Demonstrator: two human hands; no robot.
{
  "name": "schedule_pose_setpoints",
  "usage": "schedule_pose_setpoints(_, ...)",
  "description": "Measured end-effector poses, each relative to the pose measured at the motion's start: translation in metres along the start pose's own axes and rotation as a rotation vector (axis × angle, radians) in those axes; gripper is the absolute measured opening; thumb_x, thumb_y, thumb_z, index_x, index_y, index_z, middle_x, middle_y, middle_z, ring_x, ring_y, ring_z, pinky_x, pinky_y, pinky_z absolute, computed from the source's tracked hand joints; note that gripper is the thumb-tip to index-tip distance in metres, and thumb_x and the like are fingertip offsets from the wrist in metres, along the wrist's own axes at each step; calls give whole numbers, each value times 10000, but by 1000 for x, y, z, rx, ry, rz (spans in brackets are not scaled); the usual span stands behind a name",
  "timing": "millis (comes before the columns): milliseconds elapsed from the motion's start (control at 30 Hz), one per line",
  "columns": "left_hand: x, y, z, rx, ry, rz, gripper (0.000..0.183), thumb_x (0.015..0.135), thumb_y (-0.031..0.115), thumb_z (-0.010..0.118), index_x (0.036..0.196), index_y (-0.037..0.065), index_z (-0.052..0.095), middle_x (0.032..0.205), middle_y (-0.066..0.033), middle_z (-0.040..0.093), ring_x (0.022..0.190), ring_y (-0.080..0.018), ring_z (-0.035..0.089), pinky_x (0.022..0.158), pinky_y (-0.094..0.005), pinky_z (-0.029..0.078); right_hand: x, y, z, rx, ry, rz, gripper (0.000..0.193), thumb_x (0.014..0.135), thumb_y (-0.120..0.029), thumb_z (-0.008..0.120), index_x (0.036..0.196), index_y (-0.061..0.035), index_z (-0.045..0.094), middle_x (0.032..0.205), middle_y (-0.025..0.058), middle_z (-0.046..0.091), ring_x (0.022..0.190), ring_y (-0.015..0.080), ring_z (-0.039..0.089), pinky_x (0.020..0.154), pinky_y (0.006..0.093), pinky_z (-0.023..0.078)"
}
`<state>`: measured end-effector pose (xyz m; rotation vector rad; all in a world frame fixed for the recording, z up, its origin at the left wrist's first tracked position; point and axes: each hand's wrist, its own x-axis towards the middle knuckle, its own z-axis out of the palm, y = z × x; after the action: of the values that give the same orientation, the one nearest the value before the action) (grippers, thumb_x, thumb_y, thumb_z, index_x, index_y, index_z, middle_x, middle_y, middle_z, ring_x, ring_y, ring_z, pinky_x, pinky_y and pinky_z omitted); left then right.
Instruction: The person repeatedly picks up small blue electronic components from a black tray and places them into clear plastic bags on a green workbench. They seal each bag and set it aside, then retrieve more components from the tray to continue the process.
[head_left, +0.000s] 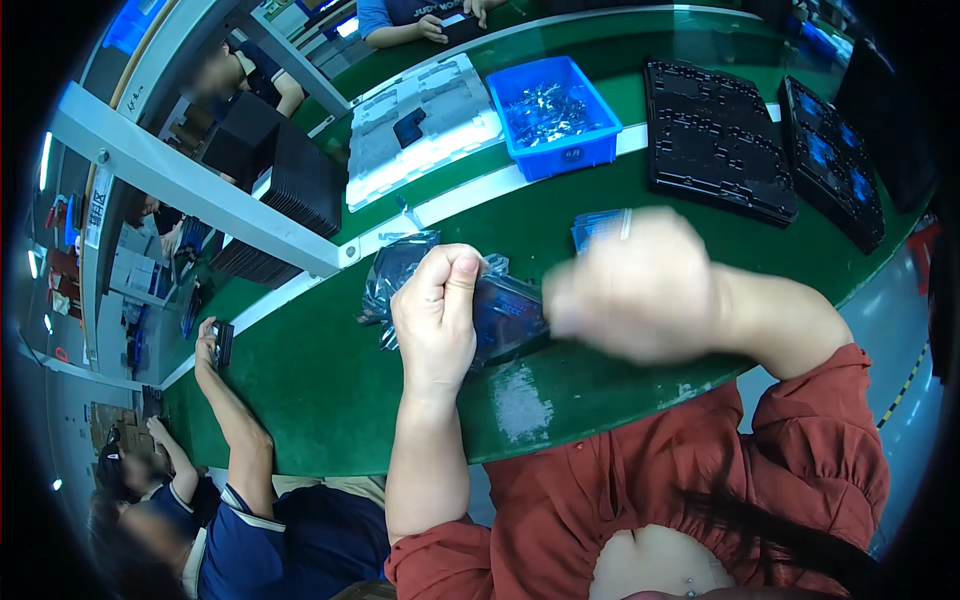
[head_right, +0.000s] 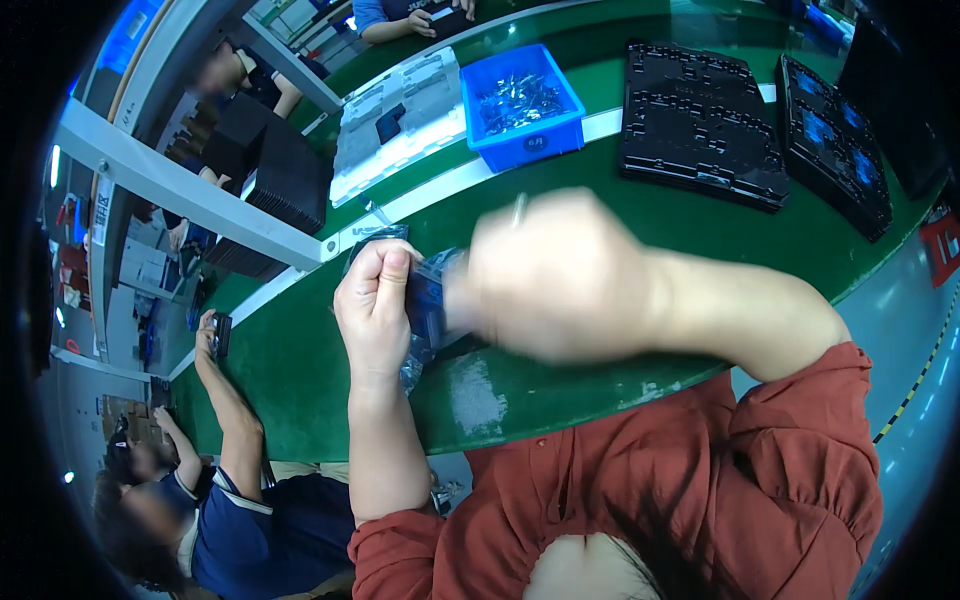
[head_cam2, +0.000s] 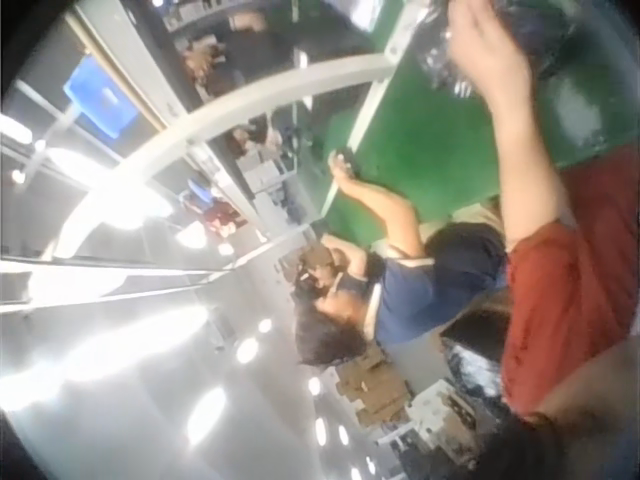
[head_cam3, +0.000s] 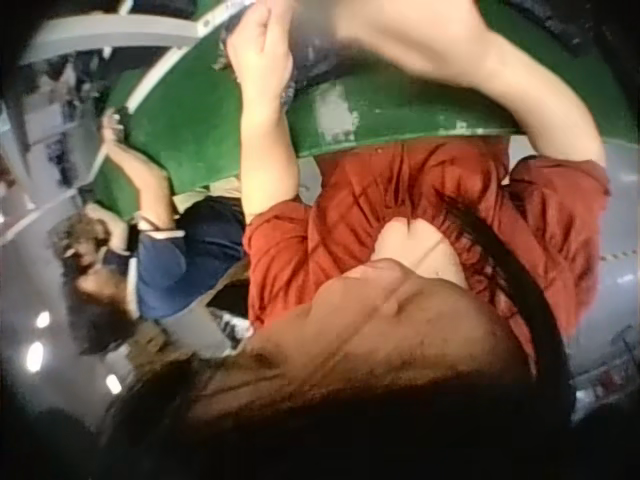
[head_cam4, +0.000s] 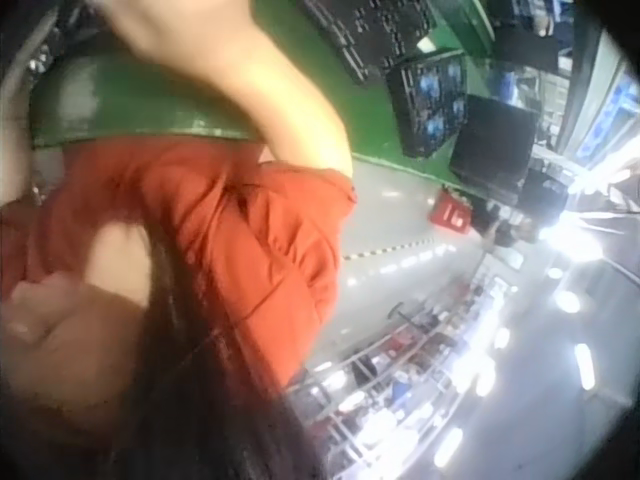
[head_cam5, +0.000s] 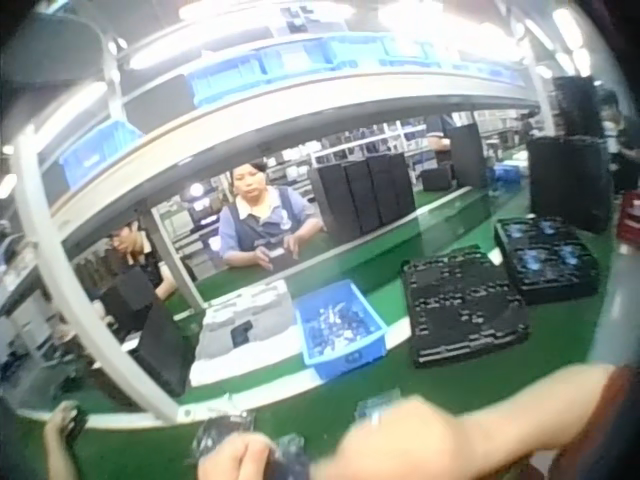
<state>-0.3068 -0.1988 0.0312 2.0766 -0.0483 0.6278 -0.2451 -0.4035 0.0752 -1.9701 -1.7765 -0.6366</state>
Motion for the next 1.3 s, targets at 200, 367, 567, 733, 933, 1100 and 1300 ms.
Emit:
schedule_pose_setpoints(200,5,4,12,-24,-15,82,198,940,154,534,844,-1,612,742,-54,619,657,-117,556,619,-243,440,-1,126,27,-29,778,469,94,811,-64,632,898,-41,661,797,103,640,714,266,623,639,319,501)
schedule_pose_setpoints(367,1,3,12,-22,19,101,181,939,141,529,858,1,610,754,-67,620,659,-132,567,623,-252,444,-2,142,59,-299,315,691,376,782,-78,618,1154,-37,576,949,159,628,912,348,603,813,416,492)
schedule_pose_setpoints(567,1,-3,11,5,85,118,161,937,127,530,870,0,604,749,-81,614,644,-154,571,608,-273,450,-1,36,37,269,256,142,179,700,2,679,866,-49,637,946,98,603,841,266,604,711,354,486)
schedule_pose_setpoints(733,-3,3,14,11,44,171,146,924,125,554,867,-2,601,750,-87,618,638,-174,576,601,-286,456,-12,8,46,363,267,230,112,724,-14,650,832,-15,624,872,87,597,812,269,597,715,367,472)
schedule_pose_setpoints(933,-5,1,18,65,35,255,117,899,109,583,852,2,601,745,-106,615,625,-219,582,577,-309,459,-15,12,41,607,87,395,105,758,-98,645,801,-4,667,874,107,640,821,276,615,775,367,477)
schedule_pose_setpoints(1100,-6,6,24,108,10,296,110,891,102,589,843,3,600,741,-117,610,623,-244,583,565,-329,459,-16,12,44,603,40,423,126,766,-108,640,784,15,660,871,121,643,819,275,618,756,354,487)
schedule_pose_setpoints(1300,-1,8,18,172,21,186,182,925,148,547,851,-6,608,742,-131,602,631,-266,581,591,-344,465,-15,25,38,757,234,549,116,809,-90,638,796,26,644,903,96,635,795,176,598,708,288,479)
